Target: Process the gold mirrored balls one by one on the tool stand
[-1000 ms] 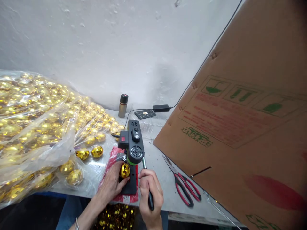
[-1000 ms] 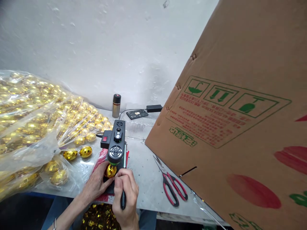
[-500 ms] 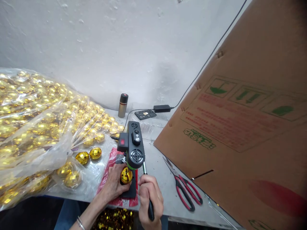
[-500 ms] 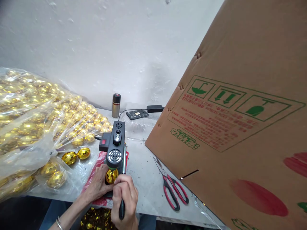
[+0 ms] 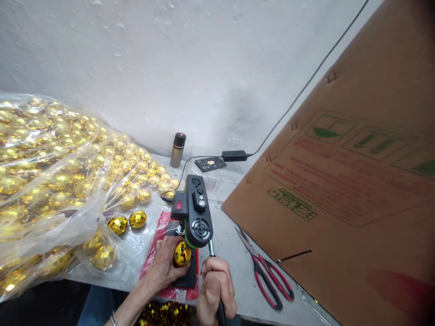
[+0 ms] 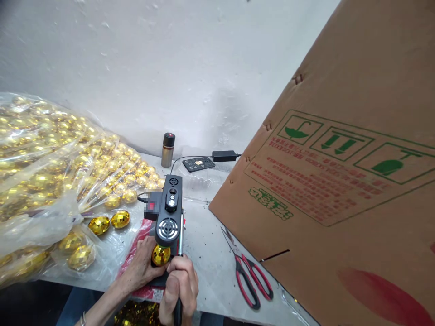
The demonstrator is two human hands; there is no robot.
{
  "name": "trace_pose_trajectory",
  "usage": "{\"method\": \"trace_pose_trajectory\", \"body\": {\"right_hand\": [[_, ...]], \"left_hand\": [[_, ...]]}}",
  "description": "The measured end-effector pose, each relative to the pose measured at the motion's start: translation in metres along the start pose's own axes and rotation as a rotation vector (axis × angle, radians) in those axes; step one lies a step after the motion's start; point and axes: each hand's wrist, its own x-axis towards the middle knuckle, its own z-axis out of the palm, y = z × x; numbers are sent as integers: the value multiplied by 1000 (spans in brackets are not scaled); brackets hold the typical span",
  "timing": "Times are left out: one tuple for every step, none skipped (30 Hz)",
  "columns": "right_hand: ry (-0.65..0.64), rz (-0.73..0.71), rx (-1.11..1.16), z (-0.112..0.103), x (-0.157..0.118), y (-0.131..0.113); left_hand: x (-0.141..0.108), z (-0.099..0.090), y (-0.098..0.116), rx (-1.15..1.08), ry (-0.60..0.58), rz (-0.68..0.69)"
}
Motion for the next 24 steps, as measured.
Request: {"method": "trace_pose_trajectory", "body": {"right_hand": [[21, -6, -5, 1, -1, 1], [41, -9, -14, 2, -2, 2], [51, -10, -25, 3, -2, 2], [52, -15, -33, 3, -2, 3], [42, -21, -41, 3, -3, 3], [29, -21, -48, 2, -3, 3], [19, -22, -55, 1, -2, 4], [15, -23, -60, 1, -3, 4], [15, -25, -61, 0, -3, 4], [14, -23, -61, 0, -3, 4], [16, -18, -61, 0, -4, 4], [21, -17, -58, 0, -5, 5], [21, -13, -56, 1, -6, 6], [27, -7, -53, 1, -8, 7], [38, -3, -47, 2, -9, 9], [45, 5, -41, 3, -11, 11], [48, 10, -34, 3, -13, 12], [45, 14, -26, 3, -15, 14], [39, 18, -17, 3, -17, 16], [33, 15, -6, 3, -18, 17], [26, 13, 5, 3, -20, 18], [25, 10, 16, 3, -21, 19], [32, 9, 23, 3, -21, 19], [39, 12, 26, 3, -21, 20]], "left_hand": [[0, 0, 0, -3, 0, 0], [0, 1, -1, -6, 1, -1], [0, 2, -1, -10, 3, -3], [-1, 2, -2, -13, 6, -6], [-1, 3, -2, -14, 10, -9], [-1, 4, -2, -13, 16, -12], [-1, 4, -2, -12, 20, -15], [-1, 4, -1, -10, 23, -17], [-1, 4, -1, -7, 24, -20], [0, 4, 0, -5, 22, -24], [0, 4, 1, -1, 20, -28], [0, 3, 2, 3, 20, -29], [0, 2, 3, 7, 21, -26], [1, 2, 3, 9, 24, -20], [1, 2, 3, 8, 28, -11], [1, 2, 3, 7, 32, -3], [1, 2, 2, 4, 35, 3], [1, 2, 2, 2, 36, 6], [1, 2, 2, 1, 35, 5], [1, 3, 1, 0, 31, 3], [1, 3, 1, -1, 26, 0], [1, 3, 1, -2, 21, -4], [2, 3, 2, -4, 15, -11], [2, 3, 2, -7, 7, -19]]}}
